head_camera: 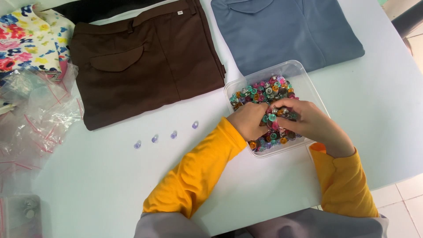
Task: Sorting buttons from a container and placing them into small plastic bags
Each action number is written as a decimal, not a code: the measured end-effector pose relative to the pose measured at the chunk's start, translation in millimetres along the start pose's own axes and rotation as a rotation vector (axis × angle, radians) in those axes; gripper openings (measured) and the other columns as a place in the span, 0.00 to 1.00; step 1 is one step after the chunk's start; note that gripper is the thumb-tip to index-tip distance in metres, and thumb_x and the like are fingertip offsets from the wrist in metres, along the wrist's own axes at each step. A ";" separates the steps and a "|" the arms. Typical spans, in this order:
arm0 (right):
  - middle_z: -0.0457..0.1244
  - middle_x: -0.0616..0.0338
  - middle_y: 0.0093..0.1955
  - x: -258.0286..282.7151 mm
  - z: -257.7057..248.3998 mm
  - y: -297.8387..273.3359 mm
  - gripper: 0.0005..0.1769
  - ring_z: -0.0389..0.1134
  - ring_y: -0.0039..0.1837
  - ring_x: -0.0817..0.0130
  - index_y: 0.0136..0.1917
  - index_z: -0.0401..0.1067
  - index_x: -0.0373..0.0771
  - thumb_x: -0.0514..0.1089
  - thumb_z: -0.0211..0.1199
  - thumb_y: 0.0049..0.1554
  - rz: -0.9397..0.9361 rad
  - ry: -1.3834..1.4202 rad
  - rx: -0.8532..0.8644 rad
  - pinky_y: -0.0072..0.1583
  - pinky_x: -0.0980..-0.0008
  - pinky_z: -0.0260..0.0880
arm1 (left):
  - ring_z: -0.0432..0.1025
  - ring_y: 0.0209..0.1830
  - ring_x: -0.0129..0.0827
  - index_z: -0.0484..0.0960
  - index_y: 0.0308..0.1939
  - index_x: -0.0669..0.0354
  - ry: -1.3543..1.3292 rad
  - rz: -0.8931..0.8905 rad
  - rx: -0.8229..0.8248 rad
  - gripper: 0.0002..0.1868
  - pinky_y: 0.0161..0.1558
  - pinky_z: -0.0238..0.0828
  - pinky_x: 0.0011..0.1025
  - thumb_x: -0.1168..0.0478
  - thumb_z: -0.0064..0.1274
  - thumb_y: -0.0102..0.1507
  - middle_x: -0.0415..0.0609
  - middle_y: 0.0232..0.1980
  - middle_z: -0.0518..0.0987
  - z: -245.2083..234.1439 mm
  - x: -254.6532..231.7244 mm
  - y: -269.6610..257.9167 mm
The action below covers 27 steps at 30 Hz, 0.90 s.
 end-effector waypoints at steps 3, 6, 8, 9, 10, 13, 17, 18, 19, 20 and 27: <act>0.70 0.43 0.39 -21.1 -6.3 3.0 0.15 0.70 0.34 0.64 0.58 0.75 0.29 0.36 0.62 0.58 -0.070 0.177 -0.031 0.36 0.70 0.71 | 0.80 0.19 0.31 0.75 0.40 0.63 -0.182 0.008 0.025 0.09 0.31 0.79 0.30 0.60 0.52 0.61 0.46 0.25 0.82 -28.3 -7.0 -7.7; 0.69 0.38 0.40 -12.1 -11.4 -6.6 0.15 0.71 0.38 0.57 0.58 0.73 0.23 0.34 0.58 0.60 -0.102 0.292 -0.072 0.44 0.62 0.72 | 0.81 0.22 0.30 0.75 0.45 0.69 -0.406 0.093 0.008 0.12 0.33 0.80 0.24 0.62 0.45 0.64 0.53 0.25 0.84 -25.2 -1.0 -11.3; 0.68 0.37 0.42 -7.1 -10.0 -7.1 0.15 0.71 0.41 0.57 0.59 0.72 0.23 0.34 0.57 0.61 -0.108 0.336 -0.082 0.46 0.60 0.73 | 0.83 0.27 0.33 0.72 0.55 0.72 -0.436 0.076 0.005 0.18 0.41 0.81 0.31 0.63 0.44 0.65 0.58 0.30 0.85 -39.9 -14.1 -23.2; 0.67 0.37 0.44 -4.5 -9.7 -7.2 0.16 0.71 0.43 0.56 0.61 0.71 0.22 0.34 0.56 0.61 -0.114 0.379 -0.091 0.49 0.58 0.73 | 0.84 0.32 0.37 0.68 0.65 0.75 -0.466 0.060 0.002 0.25 0.50 0.82 0.38 0.64 0.43 0.65 0.63 0.36 0.86 -47.4 -20.0 -29.1; 0.67 0.37 0.44 -1.6 -7.8 -7.1 0.16 0.71 0.43 0.56 0.61 0.71 0.22 0.34 0.56 0.61 -0.114 0.379 -0.091 0.49 0.58 0.73 | 0.84 0.32 0.37 0.68 0.65 0.75 -0.467 0.061 0.002 0.25 0.50 0.82 0.38 0.64 0.43 0.65 0.63 0.36 0.86 -46.1 -16.7 -27.1; 0.65 0.36 0.50 6.5 -7.2 -7.7 0.19 0.70 0.51 0.55 0.64 0.68 0.20 0.34 0.52 0.63 -0.125 0.513 -0.123 0.57 0.53 0.74 | 0.84 0.37 0.44 0.65 0.70 0.73 -0.400 0.112 -0.086 0.27 0.53 0.79 0.45 0.67 0.42 0.66 0.60 0.35 0.85 -45.3 -9.1 -19.5; 0.63 0.36 0.62 18.0 -11.7 -7.3 0.19 0.65 0.64 0.47 0.65 0.68 0.25 0.31 0.55 0.60 -0.197 0.353 -0.179 0.61 0.51 0.70 | 0.59 0.75 0.67 0.55 0.77 0.63 -0.352 0.174 -0.240 0.37 0.73 0.56 0.64 0.70 0.48 0.64 0.74 0.74 0.62 -54.9 -18.0 -19.9; 0.61 0.35 0.68 19.4 -13.2 -7.1 0.20 0.62 0.72 0.39 0.64 0.69 0.28 0.29 0.57 0.58 -0.218 0.283 -0.219 0.60 0.50 0.71 | 0.60 0.73 0.69 0.53 0.78 0.60 -0.345 0.159 -0.282 0.40 0.72 0.58 0.65 0.69 0.54 0.63 0.76 0.75 0.58 -59.9 -23.0 -23.8; 0.61 0.35 0.68 20.7 -12.3 -7.9 0.20 0.62 0.72 0.39 0.64 0.69 0.28 0.29 0.57 0.58 -0.219 0.283 -0.218 0.60 0.50 0.71 | 0.60 0.73 0.69 0.53 0.78 0.60 -0.345 0.158 -0.282 0.40 0.72 0.58 0.65 0.69 0.54 0.63 0.76 0.75 0.58 -58.7 -25.8 -25.6; 0.62 0.36 0.68 21.7 -12.2 -8.7 0.21 0.63 0.70 0.41 0.64 0.69 0.29 0.28 0.60 0.56 -0.210 0.239 -0.235 0.57 0.53 0.73 | 0.60 0.73 0.70 0.54 0.77 0.56 -0.287 0.123 -0.253 0.43 0.71 0.61 0.65 0.67 0.58 0.61 0.76 0.76 0.55 -55.5 -27.3 -26.7; 0.68 0.51 0.44 8.9 -8.2 -9.2 0.10 0.69 0.48 0.62 0.52 0.77 0.36 0.38 0.69 0.56 -0.035 -0.218 -0.254 0.41 0.66 0.73 | 0.78 0.48 0.54 0.68 0.56 0.56 0.048 0.143 -0.158 0.33 0.44 0.81 0.43 0.54 0.69 0.53 0.55 0.50 0.71 -7.4 -12.5 -11.5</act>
Point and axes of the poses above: each hand's wrist, its own y-axis towards the middle knuckle, its own z-axis out of the palm, x = y × z, the point moved 6 cm from there along y, towards the middle knuckle
